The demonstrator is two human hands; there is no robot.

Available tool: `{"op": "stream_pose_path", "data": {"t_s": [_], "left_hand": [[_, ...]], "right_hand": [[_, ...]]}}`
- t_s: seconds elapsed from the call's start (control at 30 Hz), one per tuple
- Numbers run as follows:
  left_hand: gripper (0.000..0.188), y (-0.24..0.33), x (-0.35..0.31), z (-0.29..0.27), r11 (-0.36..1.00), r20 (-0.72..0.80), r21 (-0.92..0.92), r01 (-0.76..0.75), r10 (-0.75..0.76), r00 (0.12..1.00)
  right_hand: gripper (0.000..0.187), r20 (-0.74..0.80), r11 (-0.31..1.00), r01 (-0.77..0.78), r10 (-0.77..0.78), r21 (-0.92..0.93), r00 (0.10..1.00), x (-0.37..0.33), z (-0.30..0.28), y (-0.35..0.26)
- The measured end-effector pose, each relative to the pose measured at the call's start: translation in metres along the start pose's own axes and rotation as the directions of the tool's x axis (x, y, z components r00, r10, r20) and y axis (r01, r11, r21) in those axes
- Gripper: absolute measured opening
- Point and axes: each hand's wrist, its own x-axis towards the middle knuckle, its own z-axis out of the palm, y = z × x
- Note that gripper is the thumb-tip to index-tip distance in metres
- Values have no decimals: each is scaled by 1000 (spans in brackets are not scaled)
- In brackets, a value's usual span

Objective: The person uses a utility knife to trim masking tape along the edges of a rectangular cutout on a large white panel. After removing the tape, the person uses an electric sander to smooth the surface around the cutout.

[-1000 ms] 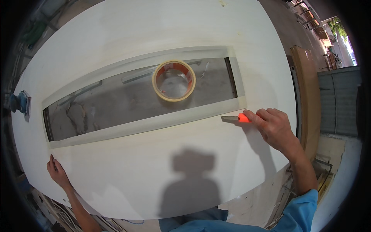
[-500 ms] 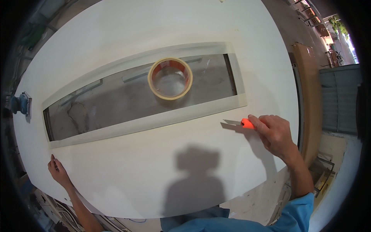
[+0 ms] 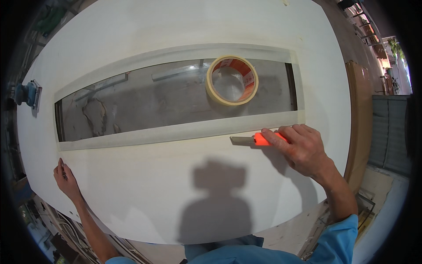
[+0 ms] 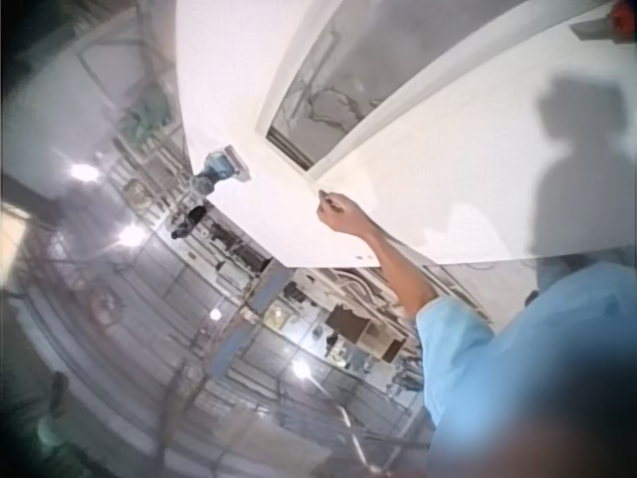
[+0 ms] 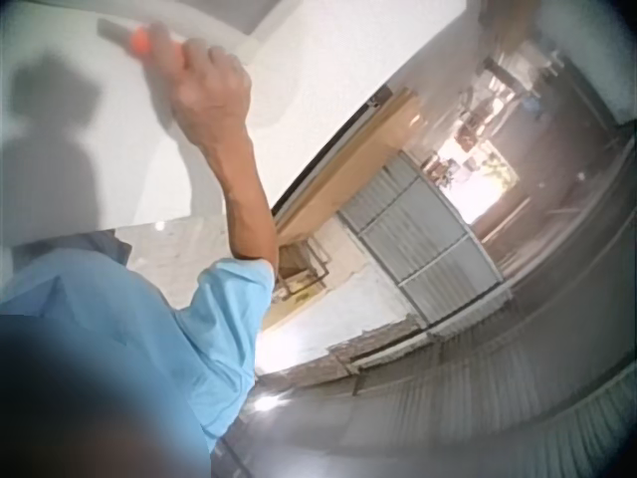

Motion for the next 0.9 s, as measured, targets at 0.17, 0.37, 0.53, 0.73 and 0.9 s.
{"op": "stream_pose_path", "data": {"t_s": [0.17, 0.37, 0.53, 0.73, 0.9], "left_hand": [[30, -1, 1, -1, 999, 9, -22, 30, -30, 1000], [30, -2, 0, -2, 998, 21, -23, 51, -51, 998], [31, -4, 2, -2, 1000, 19, 12, 15, -15, 1000], [30, -2, 3, -4, 999, 36, 16, 33, -34, 999], [30, 0, 3, -4, 1000, 36, 5, 28, -28, 999]], "right_hand": [[57, 13, 1000, 16, -16, 15, 1000, 13, 1, -6], [54, 32, 999, 40, -40, 5, 999, 26, 3, -9], [51, 52, 999, 31, -31, 12, 998, 29, 0, -7], [51, 116, 1000, -5, 3, 19, 993, 20, -11, 4], [54, 158, 999, -38, 33, 28, 987, 8, -17, 15]]}}
